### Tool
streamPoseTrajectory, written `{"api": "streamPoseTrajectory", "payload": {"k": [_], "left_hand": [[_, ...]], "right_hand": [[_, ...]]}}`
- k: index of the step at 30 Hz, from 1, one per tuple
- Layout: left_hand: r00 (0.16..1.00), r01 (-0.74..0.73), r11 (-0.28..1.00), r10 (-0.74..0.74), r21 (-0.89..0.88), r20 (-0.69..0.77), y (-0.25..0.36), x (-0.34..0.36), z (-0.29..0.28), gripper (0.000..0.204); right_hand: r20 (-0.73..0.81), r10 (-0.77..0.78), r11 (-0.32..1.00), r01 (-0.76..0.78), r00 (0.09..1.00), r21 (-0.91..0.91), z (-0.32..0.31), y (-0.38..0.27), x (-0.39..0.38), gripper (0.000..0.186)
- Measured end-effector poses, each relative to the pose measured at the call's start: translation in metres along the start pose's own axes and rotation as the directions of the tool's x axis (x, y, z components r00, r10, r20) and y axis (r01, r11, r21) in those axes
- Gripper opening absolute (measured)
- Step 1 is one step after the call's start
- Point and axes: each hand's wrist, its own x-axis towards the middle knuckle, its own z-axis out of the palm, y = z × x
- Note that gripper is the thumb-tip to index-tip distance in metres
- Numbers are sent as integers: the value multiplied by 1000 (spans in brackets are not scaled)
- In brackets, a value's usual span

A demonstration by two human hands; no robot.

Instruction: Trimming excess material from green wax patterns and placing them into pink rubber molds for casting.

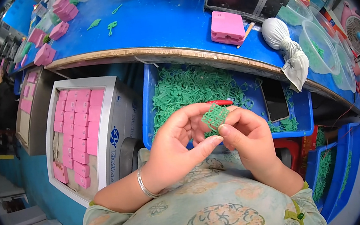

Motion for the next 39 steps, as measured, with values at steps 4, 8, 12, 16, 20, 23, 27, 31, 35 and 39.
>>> {"api": "streamPoseTrajectory", "payload": {"k": [4, 8, 12, 16, 20, 23, 27, 31, 35, 39], "left_hand": [[989, -149, 972, 142, 183, 48, 5, 7, -6, 26], [990, -141, 984, 140, 112, 16, 1, 5, -9, 22], [984, -180, 974, 180, 138, 13, 1, 5, -6, 26], [978, -207, 953, 202, 219, 46, 4, 5, -5, 22], [985, -173, 938, 164, 301, 57, 10, 2, -5, 21], [966, -258, 899, 237, 353, 102, 10, 1, -4, 20], [943, -332, 848, 299, 414, 145, 11, 1, -4, 20], [927, -374, 819, 337, 435, 162, 9, 1, -5, 20], [925, -379, 820, 342, 429, 163, 9, 1, -5, 19], [917, -398, 815, 364, 422, 161, 6, 3, -8, 21]], "right_hand": [[-38, 116, 993, -118, 992, -28, 4, -8, -5, 5], [-75, 134, 985, -142, 988, -102, 6, -7, -5, 7], [-84, 92, 967, -109, 992, -231, 4, -2, -6, 7], [-55, -91, 880, 54, 994, -472, -1, 7, -7, 8], [9, -228, 791, 191, 974, -581, 1, 4, -4, 11], [16, -298, 706, 231, 955, -669, 3, 2, -3, 14], [10, -324, 687, 242, 946, -685, 1, 3, -3, 17], [1, -342, 676, 247, 940, -694, 1, 3, -3, 18], [-2, -356, 666, 253, 934, -702, 2, 1, -3, 18], [69, -414, 557, 312, 908, -770, 1, -2, -2, 19]]}}
